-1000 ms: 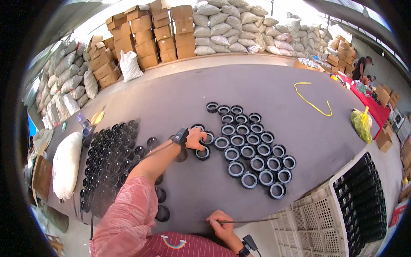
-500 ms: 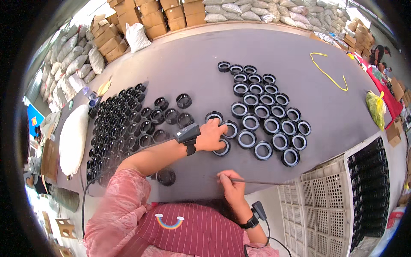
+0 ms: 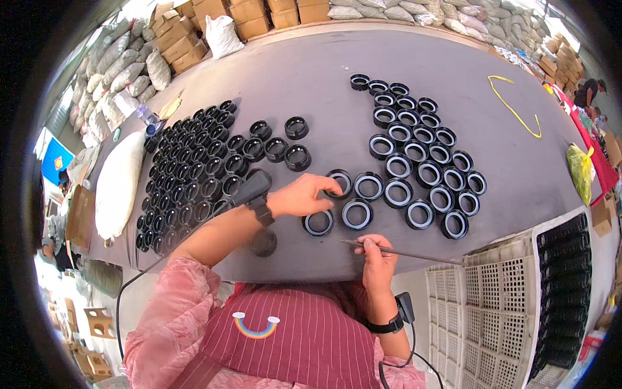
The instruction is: Inspecting and cleaning the edges of black circular plastic parts using a metal pick tool.
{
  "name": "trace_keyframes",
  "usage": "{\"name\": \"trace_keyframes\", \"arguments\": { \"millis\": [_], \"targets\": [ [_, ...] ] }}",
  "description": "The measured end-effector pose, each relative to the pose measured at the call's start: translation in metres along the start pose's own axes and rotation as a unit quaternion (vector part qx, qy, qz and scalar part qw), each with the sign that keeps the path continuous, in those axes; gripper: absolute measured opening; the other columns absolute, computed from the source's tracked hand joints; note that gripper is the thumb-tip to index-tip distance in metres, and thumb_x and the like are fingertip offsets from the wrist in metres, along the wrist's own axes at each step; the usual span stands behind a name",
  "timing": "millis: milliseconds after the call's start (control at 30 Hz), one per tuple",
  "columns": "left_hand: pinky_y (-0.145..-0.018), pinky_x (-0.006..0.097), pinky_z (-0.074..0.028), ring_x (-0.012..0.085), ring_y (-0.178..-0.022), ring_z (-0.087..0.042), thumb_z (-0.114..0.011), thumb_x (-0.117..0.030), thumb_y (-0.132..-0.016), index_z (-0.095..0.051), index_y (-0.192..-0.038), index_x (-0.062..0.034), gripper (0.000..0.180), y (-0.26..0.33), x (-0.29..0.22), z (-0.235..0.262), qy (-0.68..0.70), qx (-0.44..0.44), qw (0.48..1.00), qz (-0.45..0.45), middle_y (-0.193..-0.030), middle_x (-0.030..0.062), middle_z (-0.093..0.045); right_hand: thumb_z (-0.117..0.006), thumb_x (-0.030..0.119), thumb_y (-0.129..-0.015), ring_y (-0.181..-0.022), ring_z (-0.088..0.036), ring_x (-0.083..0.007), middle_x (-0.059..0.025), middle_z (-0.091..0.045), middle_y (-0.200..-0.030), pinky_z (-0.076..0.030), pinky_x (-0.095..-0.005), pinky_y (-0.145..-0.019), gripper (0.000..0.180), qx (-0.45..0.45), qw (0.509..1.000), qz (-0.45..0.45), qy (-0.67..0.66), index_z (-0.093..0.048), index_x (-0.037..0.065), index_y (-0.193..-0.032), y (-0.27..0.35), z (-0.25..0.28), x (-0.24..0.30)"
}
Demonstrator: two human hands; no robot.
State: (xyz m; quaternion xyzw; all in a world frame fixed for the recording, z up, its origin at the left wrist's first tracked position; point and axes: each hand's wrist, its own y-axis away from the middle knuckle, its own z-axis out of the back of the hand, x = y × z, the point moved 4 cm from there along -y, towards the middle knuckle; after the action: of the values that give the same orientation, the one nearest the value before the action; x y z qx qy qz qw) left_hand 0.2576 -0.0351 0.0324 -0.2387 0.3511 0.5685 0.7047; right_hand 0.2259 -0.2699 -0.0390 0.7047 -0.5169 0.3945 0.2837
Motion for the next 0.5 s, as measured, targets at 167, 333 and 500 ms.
{"name": "trace_keyframes", "arguments": {
  "millis": [167, 333, 500],
  "targets": [
    [-0.086, 0.043, -0.053, 0.0330, -0.106, -0.063, -0.072, -0.016, -0.078, -0.061, -0.112, -0.0042, 0.038, 0.017, -0.018, 0.004, -0.051, -0.090, 0.990, -0.100, -0.120, 0.0152, -0.063, -0.059, 0.006, -0.095, -0.077, -0.062, -0.0153, -0.0106, -0.068, -0.095, -0.051, -0.0277, -0.072, 0.012, 0.020, 0.999, 0.006, 0.034, -0.067, -0.002, -0.099, 0.004, 0.006, -0.008],
    [-0.089, 0.045, -0.050, 0.0380, -0.108, -0.059, -0.081, -0.026, -0.074, -0.056, -0.120, -0.0048, 0.056, 0.061, -0.046, -0.006, -0.219, -0.100, 0.971, 0.003, -0.115, 0.0172, -0.060, -0.058, 0.006, -0.095, -0.077, -0.062, -0.0158, -0.0106, -0.068, -0.095, -0.051, -0.0283, -0.074, 0.013, 0.014, 1.000, 0.025, -0.006, -0.066, -0.002, -0.101, 0.007, 0.004, -0.006],
    [-0.095, 0.045, -0.046, 0.0371, -0.111, -0.058, -0.083, -0.029, -0.072, -0.054, -0.122, -0.0030, 0.064, 0.093, -0.039, -0.042, -0.213, -0.110, 0.971, 0.019, -0.116, 0.0166, -0.059, -0.059, 0.005, -0.094, -0.079, -0.063, -0.0142, -0.0081, -0.068, -0.093, -0.050, -0.0278, -0.075, 0.013, 0.034, 0.995, 0.027, 0.086, -0.068, -0.001, -0.100, 0.012, -0.009, -0.002]
  ]
}}
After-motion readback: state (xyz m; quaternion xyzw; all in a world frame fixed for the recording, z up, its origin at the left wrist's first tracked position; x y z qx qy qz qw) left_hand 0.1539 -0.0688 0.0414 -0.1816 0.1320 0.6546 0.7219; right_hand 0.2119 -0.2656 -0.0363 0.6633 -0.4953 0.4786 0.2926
